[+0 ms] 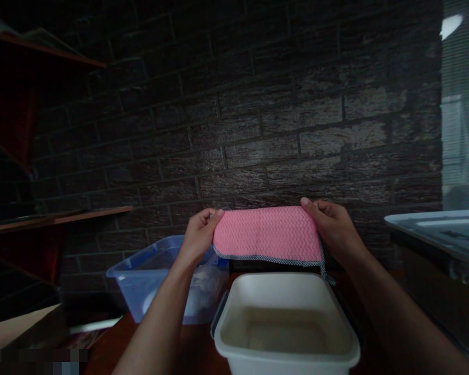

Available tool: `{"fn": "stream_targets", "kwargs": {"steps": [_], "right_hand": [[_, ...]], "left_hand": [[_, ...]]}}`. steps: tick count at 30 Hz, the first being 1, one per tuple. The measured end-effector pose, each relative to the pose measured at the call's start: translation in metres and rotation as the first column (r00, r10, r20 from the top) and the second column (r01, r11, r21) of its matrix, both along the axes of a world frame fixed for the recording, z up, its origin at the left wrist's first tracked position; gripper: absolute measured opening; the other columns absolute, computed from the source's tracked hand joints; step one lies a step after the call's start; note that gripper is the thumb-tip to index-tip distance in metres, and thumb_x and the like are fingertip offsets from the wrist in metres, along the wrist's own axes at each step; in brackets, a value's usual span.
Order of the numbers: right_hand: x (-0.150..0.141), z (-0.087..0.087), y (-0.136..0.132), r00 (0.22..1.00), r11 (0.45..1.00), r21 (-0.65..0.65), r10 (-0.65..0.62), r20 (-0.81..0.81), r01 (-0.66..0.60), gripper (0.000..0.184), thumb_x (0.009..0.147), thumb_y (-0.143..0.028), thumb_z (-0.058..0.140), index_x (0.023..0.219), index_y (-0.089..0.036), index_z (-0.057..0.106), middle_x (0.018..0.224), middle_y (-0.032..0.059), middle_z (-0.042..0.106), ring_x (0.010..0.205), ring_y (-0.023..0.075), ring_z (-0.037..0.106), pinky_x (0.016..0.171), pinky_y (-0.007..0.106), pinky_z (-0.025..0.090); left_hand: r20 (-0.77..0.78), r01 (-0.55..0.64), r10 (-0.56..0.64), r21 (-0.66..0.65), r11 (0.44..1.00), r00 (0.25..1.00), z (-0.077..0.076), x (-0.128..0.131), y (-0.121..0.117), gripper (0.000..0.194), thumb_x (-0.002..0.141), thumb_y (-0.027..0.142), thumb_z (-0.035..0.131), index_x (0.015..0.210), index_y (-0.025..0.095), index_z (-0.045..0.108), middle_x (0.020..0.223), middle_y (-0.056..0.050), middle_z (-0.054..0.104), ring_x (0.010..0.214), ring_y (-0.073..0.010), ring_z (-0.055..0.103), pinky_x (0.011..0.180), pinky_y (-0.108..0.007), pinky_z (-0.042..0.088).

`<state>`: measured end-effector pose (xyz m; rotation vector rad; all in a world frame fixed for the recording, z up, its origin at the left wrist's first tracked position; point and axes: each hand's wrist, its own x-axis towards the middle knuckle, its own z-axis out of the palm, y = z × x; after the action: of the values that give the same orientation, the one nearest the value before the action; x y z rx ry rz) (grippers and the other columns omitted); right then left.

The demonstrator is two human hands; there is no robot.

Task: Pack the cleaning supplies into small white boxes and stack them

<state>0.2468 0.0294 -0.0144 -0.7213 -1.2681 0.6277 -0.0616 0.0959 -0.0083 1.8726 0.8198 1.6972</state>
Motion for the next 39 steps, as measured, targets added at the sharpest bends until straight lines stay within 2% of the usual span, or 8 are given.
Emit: {"fn": "stream_targets", "kwargs": {"steps": [5, 9, 12, 16, 19, 22, 27, 39], "right_hand": [[0.003, -0.002, 0.002, 0.999, 0.999, -0.012, -0.043, -0.020, 0.042, 0.047, 0.082, -0.060, 0.074, 0.063, -0.019, 0.059, 0.058, -0.0031, 0.054, 0.051, 0.0104, 0.042, 0.049, 0.026, 0.031], [0.016, -0.008, 0.016, 0.894, 0.932, -0.018, -0.343, 0.288, 0.363, 0.049, 0.082, -0.064, 0.071, 0.061, -0.020, 0.063, 0.053, -0.0015, 0.055, 0.048, 0.0131, 0.046, 0.047, 0.029, 0.031], [0.012, -0.012, 0.020, 0.798, 0.914, 0.030, -0.369, 0.475, 0.405, 0.041, 0.079, -0.060, 0.076, 0.083, -0.019, 0.075, 0.079, 0.0060, 0.074, 0.071, 0.0211, 0.067, 0.064, 0.032, 0.049], [-0.019, -0.013, 0.003, 0.889, 0.998, -0.011, 0.065, 0.453, -0.067, 0.067, 0.074, -0.048, 0.086, 0.132, -0.020, 0.064, 0.132, 0.0116, 0.069, 0.120, 0.0262, 0.065, 0.101, 0.037, 0.051], [-0.037, -0.011, -0.014, 0.739, 0.857, -0.174, 0.508, 0.442, -0.485, 0.053, 0.078, -0.042, 0.084, 0.124, -0.020, 0.069, 0.125, 0.0081, 0.073, 0.115, 0.0254, 0.067, 0.095, 0.035, 0.054], [-0.040, -0.010, -0.022, 0.620, 0.748, -0.318, 0.662, 0.421, -0.582, 0.035, 0.084, -0.047, 0.078, 0.098, -0.016, 0.077, 0.098, 0.0045, 0.078, 0.089, 0.0218, 0.071, 0.078, 0.031, 0.055], [-0.027, -0.009, -0.020, 0.788, 0.845, -0.210, 0.534, 0.306, -0.491, 0.035, 0.089, -0.048, 0.074, 0.101, -0.015, 0.078, 0.094, 0.0055, 0.078, 0.075, 0.0174, 0.068, 0.068, 0.027, 0.051], [-0.027, -0.008, -0.004, 0.921, 0.927, 0.032, 0.368, 0.129, -0.374, 0.045, 0.078, -0.033, 0.087, 0.117, -0.024, 0.066, 0.100, 0.0016, 0.075, 0.083, 0.0162, 0.068, 0.074, 0.027, 0.052]], "left_hand": [[0.066, 0.006, -0.002, -0.059, 0.998, 0.998, -0.003, -0.001, 0.006, 0.037, 0.081, 0.050, 0.079, 0.079, 0.014, 0.069, 0.067, 0.002, 0.062, 0.055, -0.0083, 0.048, 0.051, -0.019, 0.031], [0.065, 0.062, -0.056, -0.096, 0.993, 0.996, 0.003, 0.003, -0.007, 0.036, 0.083, 0.050, 0.077, 0.084, 0.015, 0.070, 0.073, 0.000, 0.066, 0.058, -0.0097, 0.053, 0.055, -0.020, 0.038], [0.013, 0.102, -0.101, -0.079, 0.992, 0.995, 0.009, 0.016, -0.027, 0.032, 0.085, 0.047, 0.076, 0.084, 0.015, 0.071, 0.071, 0.001, 0.065, 0.059, -0.0092, 0.052, 0.055, -0.020, 0.036], [-0.160, 0.225, -0.232, -0.065, 0.972, 0.959, 0.009, 0.044, -0.058, 0.027, 0.088, 0.040, 0.074, 0.085, 0.014, 0.070, 0.070, 0.001, 0.063, 0.060, -0.0089, 0.051, 0.054, -0.020, 0.034], [-0.264, 0.345, -0.373, -0.149, 0.927, 0.889, 0.004, 0.063, -0.075, 0.024, 0.091, 0.038, 0.072, 0.097, 0.015, 0.070, 0.070, 0.001, 0.062, 0.059, -0.0095, 0.051, 0.053, -0.021, 0.032], [-0.265, 0.367, -0.406, -0.184, 0.912, 0.875, 0.000, 0.070, -0.083, 0.032, 0.090, 0.036, 0.074, 0.116, 0.020, 0.064, 0.066, 0.005, 0.057, 0.055, -0.0084, 0.047, 0.050, -0.020, 0.029], [-0.153, 0.403, -0.438, -0.212, 0.890, 0.886, 0.003, 0.060, -0.081, 0.060, 0.077, 0.027, 0.086, 0.130, 0.023, 0.058, 0.085, 0.000, 0.067, 0.071, -0.0119, 0.061, 0.063, -0.022, 0.045], [-0.011, 0.232, -0.233, -0.070, 0.970, 0.972, -0.001, 0.062, -0.065, 0.033, 0.070, 0.027, 0.091, 0.097, 0.016, 0.077, 0.086, -0.007, 0.078, 0.075, -0.0169, 0.070, 0.070, -0.027, 0.054]]}}
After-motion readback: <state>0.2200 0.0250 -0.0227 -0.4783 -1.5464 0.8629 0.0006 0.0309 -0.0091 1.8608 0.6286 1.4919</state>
